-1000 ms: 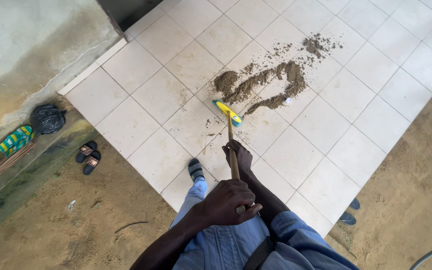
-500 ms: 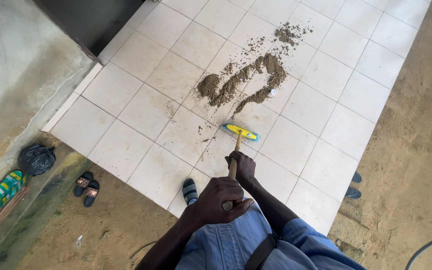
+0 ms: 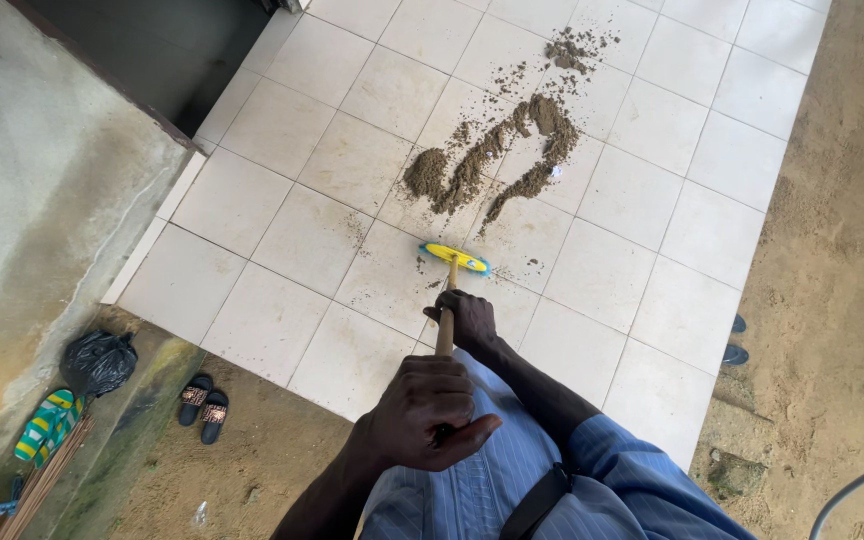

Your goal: The person sweeps a pile of dirt and debris across a tiled floor using a long-handled broom, moving the pile in several directions.

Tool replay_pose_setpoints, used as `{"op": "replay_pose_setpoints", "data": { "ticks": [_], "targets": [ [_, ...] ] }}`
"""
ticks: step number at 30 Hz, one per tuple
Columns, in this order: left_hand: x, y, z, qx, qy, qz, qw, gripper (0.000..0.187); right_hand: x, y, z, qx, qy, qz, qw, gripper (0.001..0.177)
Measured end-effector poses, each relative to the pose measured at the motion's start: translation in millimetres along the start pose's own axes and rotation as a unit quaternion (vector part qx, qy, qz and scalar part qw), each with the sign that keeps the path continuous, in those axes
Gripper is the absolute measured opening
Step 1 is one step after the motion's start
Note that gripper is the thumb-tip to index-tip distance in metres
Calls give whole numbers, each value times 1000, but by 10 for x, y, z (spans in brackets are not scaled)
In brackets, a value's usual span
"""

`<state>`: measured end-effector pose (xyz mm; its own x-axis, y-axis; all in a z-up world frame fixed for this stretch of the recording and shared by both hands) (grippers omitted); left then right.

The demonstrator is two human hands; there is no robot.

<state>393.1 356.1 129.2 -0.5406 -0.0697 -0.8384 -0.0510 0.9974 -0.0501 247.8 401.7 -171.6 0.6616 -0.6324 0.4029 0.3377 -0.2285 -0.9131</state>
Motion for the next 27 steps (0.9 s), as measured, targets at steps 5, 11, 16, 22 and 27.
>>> {"op": "replay_pose_setpoints", "data": {
  "ticks": [5, 11, 16, 22, 27],
  "targets": [
    [-17, -336, 4, -26, 5, -21, 999, 54, 429, 176, -567, -9, -63, -33, 997, 35],
    [135, -437, 317, -20, -30, -38, 999, 46, 947, 325, -882, -18, -152, -87, 984, 32],
    [700, -275, 611, -23, -85, -4, 996, 20, 1060, 508, -855, 68, -153, -81, 982, 29],
    [1268, -111, 775, 47, -130, -84, 987, 28, 855, 626, -571, 154, -182, -47, 970, 28],
    [1189, 196, 621, 102, -70, -33, 992, 26, 513, 333, -189, 199, -136, 19, 970, 28]
  ]
}}
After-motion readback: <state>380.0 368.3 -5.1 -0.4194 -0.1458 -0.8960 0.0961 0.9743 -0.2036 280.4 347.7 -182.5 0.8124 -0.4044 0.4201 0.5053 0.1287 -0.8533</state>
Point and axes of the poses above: each hand's wrist, its own z-axis away from the middle knuckle, its own y-axis out of the palm, x = y × z, the point moved 7 cm from there along -z, towards the middle knuckle, and after that the axes turned 14 degrees about z, right-handed, at the moved point
